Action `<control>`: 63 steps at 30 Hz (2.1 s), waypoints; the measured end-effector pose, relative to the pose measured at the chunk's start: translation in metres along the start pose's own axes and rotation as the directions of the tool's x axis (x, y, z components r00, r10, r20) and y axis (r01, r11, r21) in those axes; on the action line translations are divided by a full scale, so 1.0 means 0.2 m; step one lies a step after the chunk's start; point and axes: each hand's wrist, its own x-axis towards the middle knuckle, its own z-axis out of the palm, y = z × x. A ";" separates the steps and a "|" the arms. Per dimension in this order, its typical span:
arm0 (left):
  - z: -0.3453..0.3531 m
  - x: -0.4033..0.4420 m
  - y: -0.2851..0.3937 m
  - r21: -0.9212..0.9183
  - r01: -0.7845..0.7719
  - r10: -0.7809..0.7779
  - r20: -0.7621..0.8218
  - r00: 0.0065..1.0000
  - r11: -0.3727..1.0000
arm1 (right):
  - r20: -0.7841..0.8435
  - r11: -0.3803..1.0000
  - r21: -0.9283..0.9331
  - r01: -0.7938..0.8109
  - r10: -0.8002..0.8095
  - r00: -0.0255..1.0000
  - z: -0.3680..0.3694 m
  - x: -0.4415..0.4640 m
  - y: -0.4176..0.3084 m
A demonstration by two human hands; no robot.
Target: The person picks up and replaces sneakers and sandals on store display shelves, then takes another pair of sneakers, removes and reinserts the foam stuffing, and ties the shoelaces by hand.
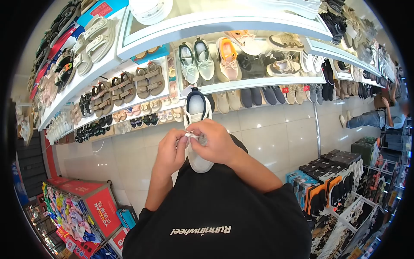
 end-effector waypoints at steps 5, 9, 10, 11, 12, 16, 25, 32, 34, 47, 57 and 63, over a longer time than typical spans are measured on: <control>0.02 -0.02 0.01 0.014 0.056 -0.055 -0.051 0.997 0.998 | 0.061 1.000 -0.006 0.017 -0.017 0.998 0.01 0.01 0.02; 0.01 -0.05 0.02 0.025 0.163 -0.161 -0.057 0.985 0.986 | 0.085 0.997 -0.044 0.066 -0.062 0.994 0.02 0.02 0.00; 0.00 -0.07 0.00 0.041 0.175 -0.173 -0.051 0.984 0.984 | 0.099 0.996 -0.051 0.068 -0.062 0.993 0.01 0.02 0.00; 0.00 -0.08 -0.01 0.006 0.174 -0.173 -0.047 0.984 0.985 | 0.136 0.995 -0.060 0.074 -0.066 0.989 0.00 0.03 0.00; -0.01 -0.10 -0.02 -0.028 0.172 -0.173 -0.041 0.984 0.985 | 0.172 0.994 -0.069 0.081 -0.068 0.983 -0.01 0.03 -0.01; 0.01 -0.14 0.00 -0.169 0.169 -0.180 -0.055 0.982 0.971 | 0.246 0.992 -0.092 0.090 -0.065 0.967 0.01 0.01 0.03; -0.05 -0.23 0.06 -0.334 0.163 -0.162 0.032 0.986 0.928 | 0.139 0.992 -0.059 0.114 -0.105 0.985 -0.01 -0.03 -0.02; -0.10 -0.26 0.07 -0.351 0.159 -0.123 0.123 0.985 0.923 | 0.029 0.883 -0.257 0.392 -0.399 0.917 -0.01 -0.04 -0.02; -0.13 -0.27 0.06 -0.378 0.145 -0.113 0.105 0.988 0.914 | 0.045 0.880 -0.312 0.359 -0.364 0.930 -0.07 -0.04 -0.04; -0.05 -0.28 -0.10 -0.592 0.147 -0.257 -0.106 0.961 0.793 | 0.414 0.978 0.201 -0.054 -0.035 0.909 -0.24 -0.01 -0.08; -0.23 -0.30 -0.30 -0.743 0.141 -0.513 -0.299 0.804 0.655 | 0.244 0.936 0.244 -0.252 0.193 0.951 -0.43 -0.07 0.21; -0.16 -0.28 -0.27 -0.820 0.015 -0.371 -0.242 0.896 0.572 | 0.209 0.860 0.465 -0.213 0.127 0.970 -0.32 -0.05 0.20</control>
